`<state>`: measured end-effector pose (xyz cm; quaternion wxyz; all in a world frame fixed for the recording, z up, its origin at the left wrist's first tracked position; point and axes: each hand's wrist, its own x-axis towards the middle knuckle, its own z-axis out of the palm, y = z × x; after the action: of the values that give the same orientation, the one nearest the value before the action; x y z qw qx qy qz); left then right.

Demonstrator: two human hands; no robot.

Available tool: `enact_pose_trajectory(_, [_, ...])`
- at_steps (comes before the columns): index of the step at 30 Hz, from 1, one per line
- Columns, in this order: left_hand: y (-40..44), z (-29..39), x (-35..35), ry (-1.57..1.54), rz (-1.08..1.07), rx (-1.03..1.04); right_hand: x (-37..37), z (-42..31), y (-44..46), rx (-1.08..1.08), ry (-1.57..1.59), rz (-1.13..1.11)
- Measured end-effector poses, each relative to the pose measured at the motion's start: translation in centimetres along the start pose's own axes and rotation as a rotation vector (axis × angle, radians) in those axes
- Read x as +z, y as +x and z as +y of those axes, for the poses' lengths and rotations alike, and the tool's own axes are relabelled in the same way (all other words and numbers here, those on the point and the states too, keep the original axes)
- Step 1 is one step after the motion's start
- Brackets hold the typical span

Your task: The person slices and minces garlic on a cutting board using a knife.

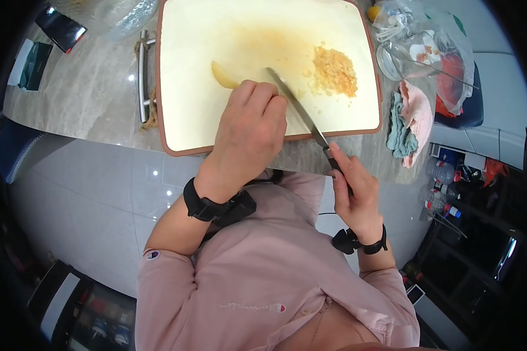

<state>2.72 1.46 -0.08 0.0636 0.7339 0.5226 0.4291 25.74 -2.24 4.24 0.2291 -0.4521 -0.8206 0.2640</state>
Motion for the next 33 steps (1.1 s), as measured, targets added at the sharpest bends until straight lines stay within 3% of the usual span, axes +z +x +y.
enact_pose_trajectory(33, [0.0, 0.2, -0.1, 0.044, 0.065, -0.039, -0.6, -1.3, -1.0, 0.015, -0.083, -0.035])
